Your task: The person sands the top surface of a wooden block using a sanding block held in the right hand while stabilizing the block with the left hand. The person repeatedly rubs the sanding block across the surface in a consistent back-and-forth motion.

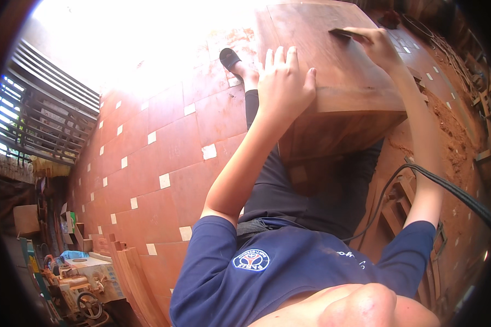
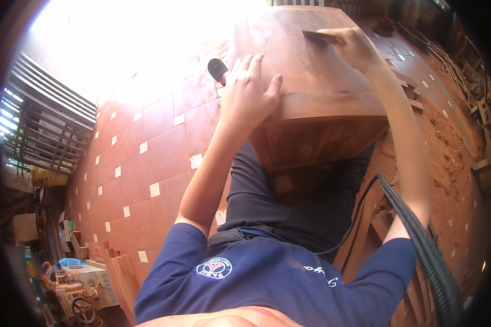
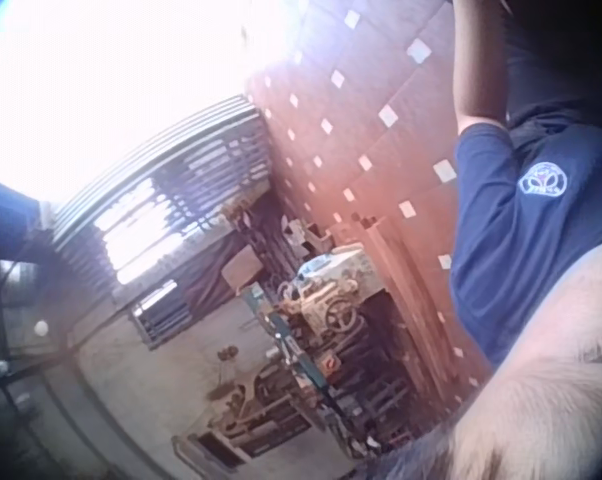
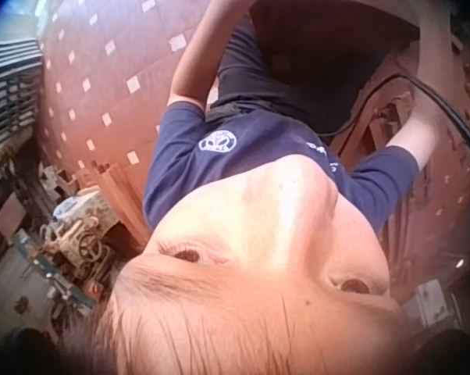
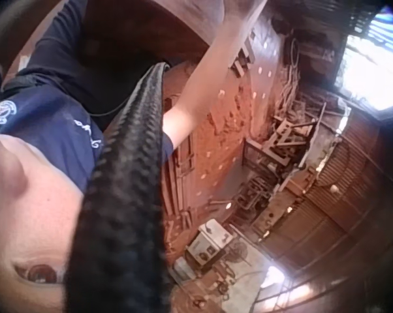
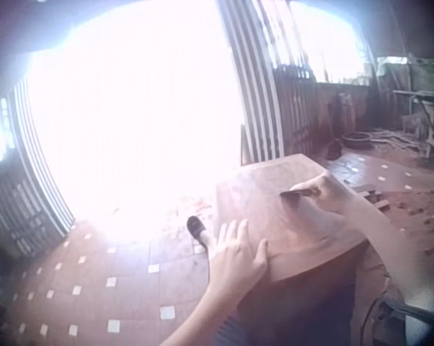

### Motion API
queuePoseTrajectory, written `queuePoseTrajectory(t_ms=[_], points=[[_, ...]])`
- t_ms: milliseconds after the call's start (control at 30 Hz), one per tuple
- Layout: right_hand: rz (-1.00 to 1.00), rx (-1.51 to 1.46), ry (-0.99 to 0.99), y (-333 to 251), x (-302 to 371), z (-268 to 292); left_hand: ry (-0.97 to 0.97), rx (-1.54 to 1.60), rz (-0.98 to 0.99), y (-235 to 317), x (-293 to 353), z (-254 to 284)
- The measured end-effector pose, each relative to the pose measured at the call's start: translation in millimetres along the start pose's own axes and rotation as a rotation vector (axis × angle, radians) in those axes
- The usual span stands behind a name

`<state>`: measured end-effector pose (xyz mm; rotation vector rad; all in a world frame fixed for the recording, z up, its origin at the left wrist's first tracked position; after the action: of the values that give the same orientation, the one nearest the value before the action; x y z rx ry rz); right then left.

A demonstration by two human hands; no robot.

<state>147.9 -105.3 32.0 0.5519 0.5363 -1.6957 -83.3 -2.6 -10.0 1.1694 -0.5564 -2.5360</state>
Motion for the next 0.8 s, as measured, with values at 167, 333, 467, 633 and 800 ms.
queuePoseTrajectory(t_ms=[167, 333, 467, 633, 800], points=[[-0.128, -0.26, -0.215, -39.0, 58.9, 66.4, -0.016, -0.011, 0.0, 4.2, -0.9, -0.5], [-0.113, -0.507, -0.28, -35.1, 80.4, 90.6, -0.048, 0.006, 0.02, 6.1, 0.9, 1.7], [-0.249, -0.271, -0.031, -15.3, 34.0, 87.6, -0.066, -0.025, 0.024, 6.9, -0.1, 5.2], [-0.038, -0.025, 0.106, -10.7, -38.6, 39.2, -0.115, -0.053, 0.055, -0.6, -1.6, -0.4], [-0.031, 0.305, 0.226, 33.6, -42.5, -29.2, -0.173, -0.006, 0.095, 1.3, -7.0, -6.6]])
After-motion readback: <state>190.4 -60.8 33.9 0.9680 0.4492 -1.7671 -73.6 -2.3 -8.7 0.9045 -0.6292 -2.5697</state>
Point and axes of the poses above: each hand's wrist, its own x-axis away from the middle knuckle, its own z-axis out of the back of the hand, y = z × x, the point moved 8 cm from there along -x, towards the middle knuckle, and after that the axes turned 12 degrees about x, right-handed, at the moved point
